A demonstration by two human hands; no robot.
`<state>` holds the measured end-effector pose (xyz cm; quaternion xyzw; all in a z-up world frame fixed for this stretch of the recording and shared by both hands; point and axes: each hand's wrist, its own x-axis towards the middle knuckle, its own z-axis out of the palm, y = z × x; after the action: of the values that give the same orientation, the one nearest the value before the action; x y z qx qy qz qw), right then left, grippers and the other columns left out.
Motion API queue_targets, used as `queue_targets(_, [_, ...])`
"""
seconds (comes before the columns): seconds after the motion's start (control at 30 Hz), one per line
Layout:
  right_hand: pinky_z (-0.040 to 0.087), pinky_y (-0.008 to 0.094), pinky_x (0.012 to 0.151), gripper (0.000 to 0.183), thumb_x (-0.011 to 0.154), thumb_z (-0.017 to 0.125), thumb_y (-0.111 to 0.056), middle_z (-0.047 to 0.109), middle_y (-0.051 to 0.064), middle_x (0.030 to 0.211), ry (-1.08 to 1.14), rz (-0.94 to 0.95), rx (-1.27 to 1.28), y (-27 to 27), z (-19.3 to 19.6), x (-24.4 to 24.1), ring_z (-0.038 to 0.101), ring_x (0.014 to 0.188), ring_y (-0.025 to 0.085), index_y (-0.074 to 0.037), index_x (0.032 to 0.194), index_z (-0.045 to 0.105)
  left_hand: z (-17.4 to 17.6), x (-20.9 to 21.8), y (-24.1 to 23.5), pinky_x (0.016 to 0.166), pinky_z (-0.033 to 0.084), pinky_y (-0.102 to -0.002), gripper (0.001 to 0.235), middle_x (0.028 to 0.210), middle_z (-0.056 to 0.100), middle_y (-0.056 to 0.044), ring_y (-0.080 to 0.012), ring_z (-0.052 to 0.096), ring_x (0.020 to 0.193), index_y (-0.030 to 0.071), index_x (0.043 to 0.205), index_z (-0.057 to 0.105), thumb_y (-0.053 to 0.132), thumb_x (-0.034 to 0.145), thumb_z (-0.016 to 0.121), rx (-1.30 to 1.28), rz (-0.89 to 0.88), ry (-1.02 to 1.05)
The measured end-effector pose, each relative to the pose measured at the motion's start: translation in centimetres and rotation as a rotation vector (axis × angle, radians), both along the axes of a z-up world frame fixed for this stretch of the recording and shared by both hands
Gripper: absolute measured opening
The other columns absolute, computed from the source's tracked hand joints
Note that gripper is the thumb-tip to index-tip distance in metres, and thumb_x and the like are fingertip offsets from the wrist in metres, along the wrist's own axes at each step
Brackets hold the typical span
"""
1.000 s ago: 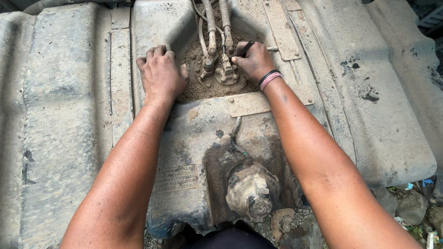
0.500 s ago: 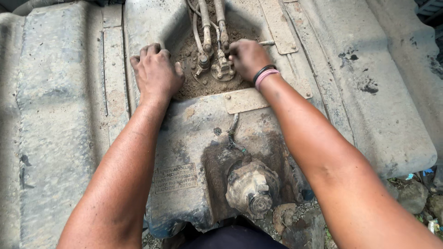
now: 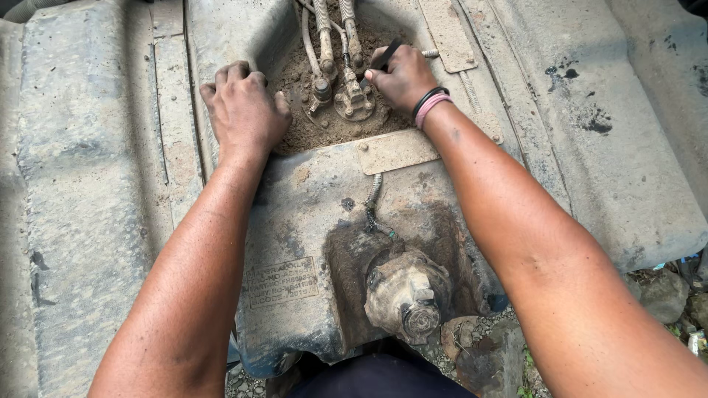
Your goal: The person uses a small metal tool to scrape and remove dirt and debris from the underside of a vehicle, focusing on the area around hoses and a cylindrical component. The hands repeatedly scrape and clear the accumulated grime from the surface.
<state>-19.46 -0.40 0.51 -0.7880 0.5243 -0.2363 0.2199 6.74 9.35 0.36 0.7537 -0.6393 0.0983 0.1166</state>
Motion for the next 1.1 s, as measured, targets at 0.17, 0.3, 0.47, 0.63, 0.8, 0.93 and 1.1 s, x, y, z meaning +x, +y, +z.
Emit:
queue_targets(0.17, [0.055,0.034,0.057,0.018,0.105,0.066,-0.025,0.072,0.008,0.078,0.241,-0.007,-0.250,-0.6,-0.8,0.9,0.063,0.062,0.015,-0.010,0.097,0.074,0.1,0.0,0.0,0.114,0.028,-0.065,0.035,0.129,0.060,-0.024,-0.0367,0.050,0.131,0.000,0.111,0.072,0.030,0.094,0.070,0.000,0.005,0.029])
queue_targets(0.3, [0.052,0.030,0.056,0.017,0.105,0.063,-0.024,0.074,0.003,0.080,-0.088,-0.138,-0.118,-0.3,0.1,0.1,0.063,0.062,0.013,-0.013,0.099,0.075,0.3,-0.2,0.1,0.116,0.026,-0.066,0.033,0.129,0.061,-0.023,-0.0356,0.052,0.130,0.001,0.111,0.072,0.029,0.093,0.071,-0.002,0.015,0.077])
queue_targets(0.47, [0.049,0.030,0.059,0.017,0.100,0.069,-0.028,0.076,0.004,0.083,0.036,0.024,-0.066,-0.6,-0.4,0.1,0.066,0.071,0.014,-0.014,0.096,0.077,0.1,0.0,-0.2,0.115,0.026,-0.066,0.036,0.126,0.062,-0.024,-0.0372,0.053,0.129,0.000,0.112,0.072,0.030,0.094,0.071,-0.010,0.005,0.047])
queue_targets(0.63, [0.056,0.032,0.062,0.016,0.105,0.061,-0.022,0.074,0.009,0.083,0.160,0.058,-0.118,-1.7,-2.2,1.1,0.068,0.067,0.018,-0.012,0.106,0.073,-0.2,0.2,-0.3,0.114,0.026,-0.066,0.037,0.126,0.062,-0.025,-0.0377,0.053,0.128,-0.001,0.113,0.072,0.031,0.094,0.071,-0.001,0.017,0.065])
queue_targets(0.8, [0.055,0.035,0.064,0.019,0.102,0.065,-0.025,0.074,0.006,0.078,0.017,-0.092,-0.103,-0.6,-0.8,0.9,0.066,0.066,0.017,-0.011,0.096,0.076,-0.3,0.3,-0.1,0.114,0.027,-0.065,0.035,0.127,0.062,-0.027,-0.0378,0.053,0.129,0.000,0.110,0.074,0.030,0.093,0.072,-0.046,-0.001,0.035])
queue_targets(0.93, [0.054,0.037,0.064,0.021,0.102,0.066,-0.029,0.072,0.003,0.079,-0.017,-0.011,0.063,-0.3,0.6,0.6,0.064,0.068,0.014,-0.011,0.094,0.075,-0.2,0.2,0.1,0.117,0.027,-0.065,0.034,0.129,0.063,-0.026,-0.0366,0.053,0.130,0.000,0.112,0.074,0.029,0.095,0.072,-0.033,0.001,0.063])
queue_targets(1.1, [0.058,0.036,0.065,0.018,0.102,0.065,-0.025,0.072,0.003,0.082,0.022,-0.001,0.074,-1.3,-0.5,0.8,0.066,0.068,0.011,-0.011,0.099,0.074,-0.2,0.3,0.0,0.116,0.022,-0.066,0.031,0.130,0.061,-0.026,-0.0385,0.050,0.132,0.000,0.109,0.074,0.026,0.092,0.073,-0.066,-0.007,0.107])
